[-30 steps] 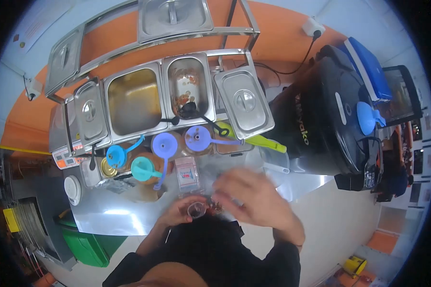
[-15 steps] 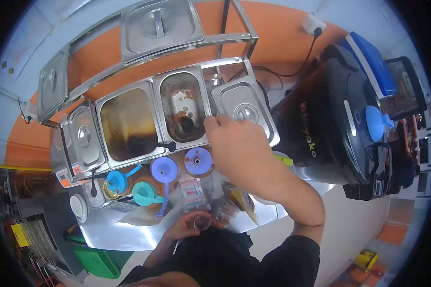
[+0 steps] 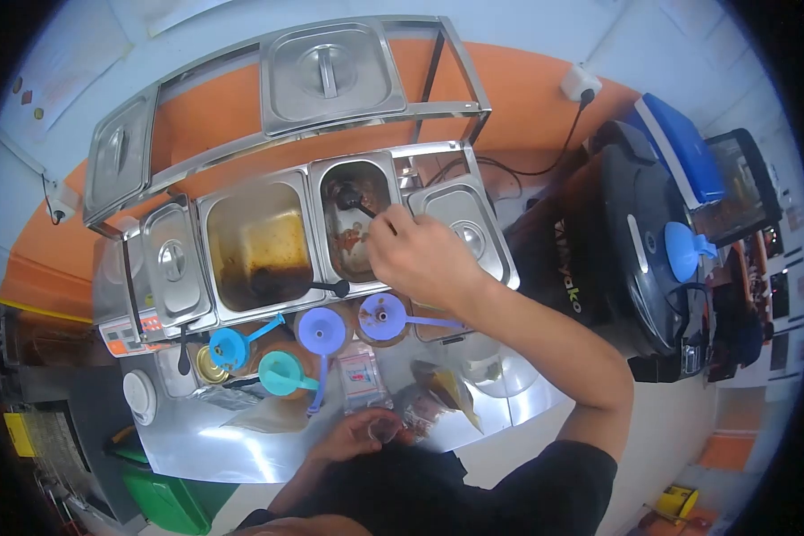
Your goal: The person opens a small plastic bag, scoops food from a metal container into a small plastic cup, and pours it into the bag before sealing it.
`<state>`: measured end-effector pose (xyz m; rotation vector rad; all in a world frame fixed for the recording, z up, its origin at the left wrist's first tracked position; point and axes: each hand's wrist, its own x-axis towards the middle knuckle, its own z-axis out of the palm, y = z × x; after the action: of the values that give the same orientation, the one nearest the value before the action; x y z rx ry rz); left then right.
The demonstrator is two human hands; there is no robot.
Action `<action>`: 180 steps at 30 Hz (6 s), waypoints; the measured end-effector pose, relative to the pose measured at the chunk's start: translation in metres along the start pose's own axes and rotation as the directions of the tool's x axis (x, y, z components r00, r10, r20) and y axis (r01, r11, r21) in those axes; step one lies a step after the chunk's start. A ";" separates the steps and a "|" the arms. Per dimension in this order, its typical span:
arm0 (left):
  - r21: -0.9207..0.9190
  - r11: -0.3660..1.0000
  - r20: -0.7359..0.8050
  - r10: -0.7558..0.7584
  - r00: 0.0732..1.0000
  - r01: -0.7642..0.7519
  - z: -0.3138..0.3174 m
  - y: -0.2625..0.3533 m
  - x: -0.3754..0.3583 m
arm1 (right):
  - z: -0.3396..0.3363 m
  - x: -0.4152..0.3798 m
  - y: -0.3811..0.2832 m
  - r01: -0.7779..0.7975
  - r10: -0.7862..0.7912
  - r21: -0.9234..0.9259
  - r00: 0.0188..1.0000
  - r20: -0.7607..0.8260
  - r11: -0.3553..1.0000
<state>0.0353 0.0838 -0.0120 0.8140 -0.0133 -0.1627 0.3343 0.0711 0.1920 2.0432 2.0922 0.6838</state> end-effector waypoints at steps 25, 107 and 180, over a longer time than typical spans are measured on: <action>0.118 0.993 -0.096 -0.021 0.995 0.033 -0.007 0.008 -0.003 | -0.007 0.005 -0.021 -0.186 0.129 0.288 0.970 0.206 0.939; 0.925 0.379 -0.259 0.624 0.737 0.004 0.048 0.241 0.074 | -0.055 -0.070 0.080 -0.337 0.393 0.785 0.722 0.570 -0.519; 0.686 0.672 -0.646 0.739 0.191 -0.279 0.023 0.203 0.004 | 0.015 -0.004 0.038 0.044 0.081 0.801 0.990 -0.115 0.598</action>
<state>0.0657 0.2034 0.1510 1.2161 0.7629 1.0761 0.3751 0.0700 0.1936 2.4520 2.8105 -0.2398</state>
